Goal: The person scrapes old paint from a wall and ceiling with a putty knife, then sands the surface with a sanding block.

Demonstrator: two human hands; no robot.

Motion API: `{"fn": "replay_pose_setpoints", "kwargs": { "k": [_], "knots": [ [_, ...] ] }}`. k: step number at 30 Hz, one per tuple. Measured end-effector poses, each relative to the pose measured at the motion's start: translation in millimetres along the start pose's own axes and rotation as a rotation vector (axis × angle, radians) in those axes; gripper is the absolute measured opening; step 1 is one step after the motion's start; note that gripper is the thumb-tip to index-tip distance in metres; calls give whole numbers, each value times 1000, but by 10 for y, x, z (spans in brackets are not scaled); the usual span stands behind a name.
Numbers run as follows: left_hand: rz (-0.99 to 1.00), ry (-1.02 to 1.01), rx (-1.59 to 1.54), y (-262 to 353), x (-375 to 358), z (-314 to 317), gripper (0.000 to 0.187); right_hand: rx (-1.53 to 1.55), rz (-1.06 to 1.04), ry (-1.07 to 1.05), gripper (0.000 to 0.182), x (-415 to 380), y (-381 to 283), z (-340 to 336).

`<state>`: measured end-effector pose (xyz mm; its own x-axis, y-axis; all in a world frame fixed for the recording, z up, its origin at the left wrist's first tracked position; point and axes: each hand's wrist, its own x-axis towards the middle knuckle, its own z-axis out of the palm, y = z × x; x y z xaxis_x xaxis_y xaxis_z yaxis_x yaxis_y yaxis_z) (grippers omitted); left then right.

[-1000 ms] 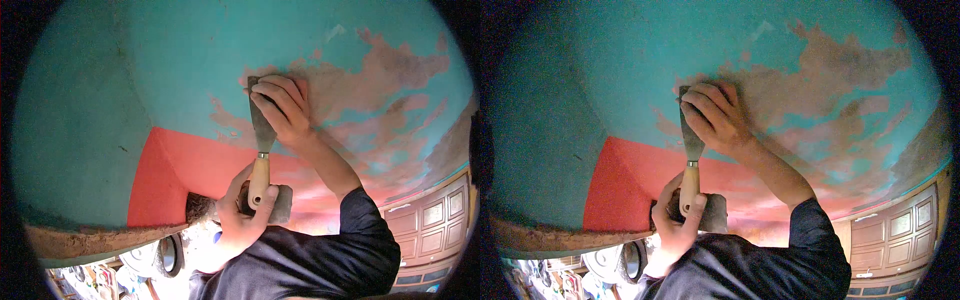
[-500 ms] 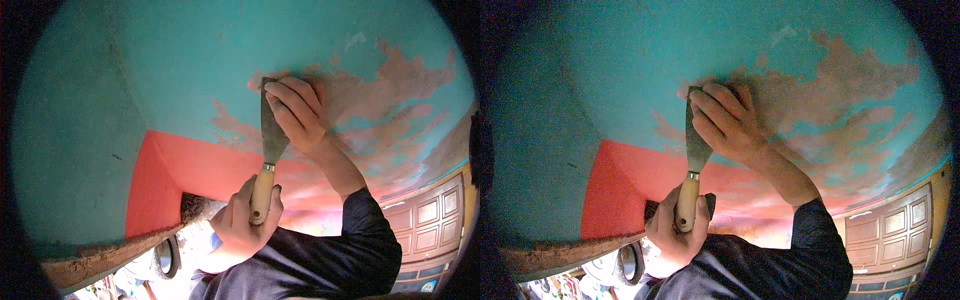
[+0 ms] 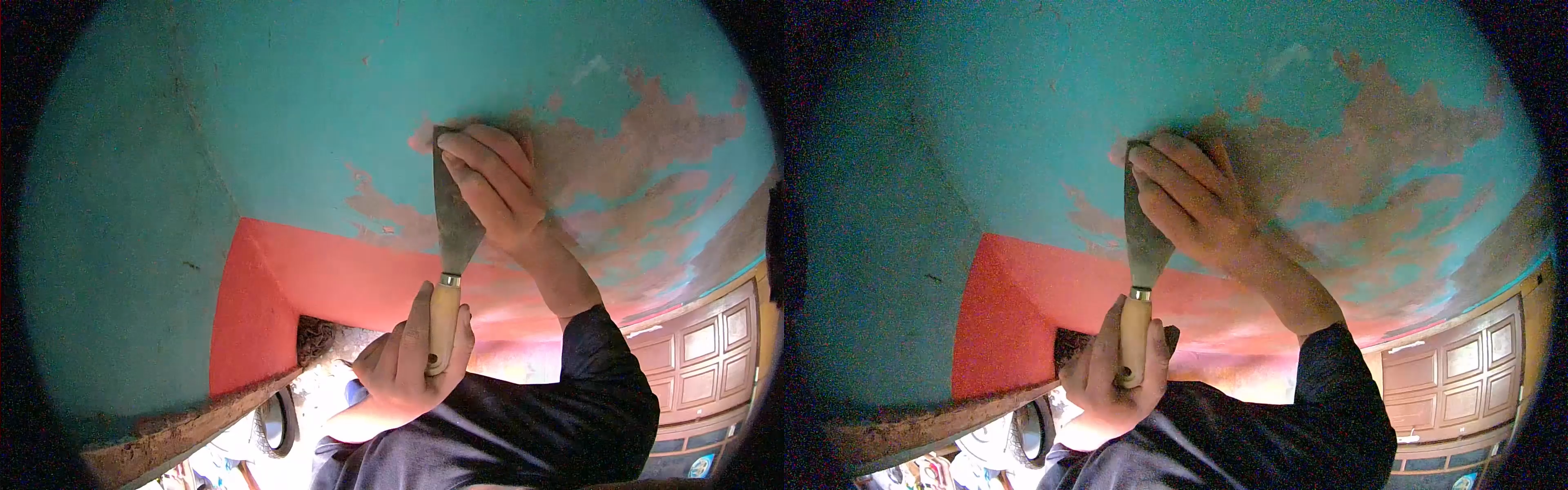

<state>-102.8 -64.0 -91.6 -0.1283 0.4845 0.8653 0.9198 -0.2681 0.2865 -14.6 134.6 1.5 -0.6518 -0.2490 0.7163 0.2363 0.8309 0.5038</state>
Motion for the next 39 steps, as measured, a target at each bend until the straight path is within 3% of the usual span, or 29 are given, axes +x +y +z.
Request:
{"fn": "replay_pose_setpoints", "kwargs": {
  "k": [4,7,13,16,17,20,21,22,24,26,28,32,34,36,37,38,39],
  "knots": [
    [55,25,75,-12,57,-16,33,69,-24,39,25,71,63,43],
    [-65,21,-73,18,23,83,34,16,-29,-49,26,-37,20,-39],
    [138,92,188,-76,76,115,29,52,-38,13,25,133,80,15],
    [108,123,94,-34,5,199,31,35,-76,-27,24,-10,58,-4],
    [-12,52,16,39,19,155,33,34,-83,-27,24,4,80,8],
    [-19,103,10,4,194,9,34,81,0,-9,24,109,64,18],
    [147,128,149,-92,141,53,34,81,-10,11,25,147,81,34],
    [145,128,152,-62,109,97,34,82,-26,30,25,174,87,46],
    [-55,121,-1,38,57,170,35,77,-34,-9,25,70,49,-7],
    [-3,98,-7,21,68,153,33,68,-44,-46,25,71,62,-3],
    [-129,117,-106,61,134,78,30,82,-16,-1,25,95,89,23],
    [-73,177,-19,21,179,123,28,124,-20,57,25,188,112,57],
    [-71,167,-94,29,61,175,29,97,-1,-55,26,47,62,-20],
    [-8,112,7,47,15,197,28,91,-21,-1,26,2,88,38],
    [-207,115,-192,110,152,49,29,92,-23,38,26,3,92,47],
    [-209,104,-195,64,179,57,29,93,-13,34,26,46,100,40],
    [-28,153,-31,-27,221,68,31,118,-3,50,26,176,116,31]
  ]
}}
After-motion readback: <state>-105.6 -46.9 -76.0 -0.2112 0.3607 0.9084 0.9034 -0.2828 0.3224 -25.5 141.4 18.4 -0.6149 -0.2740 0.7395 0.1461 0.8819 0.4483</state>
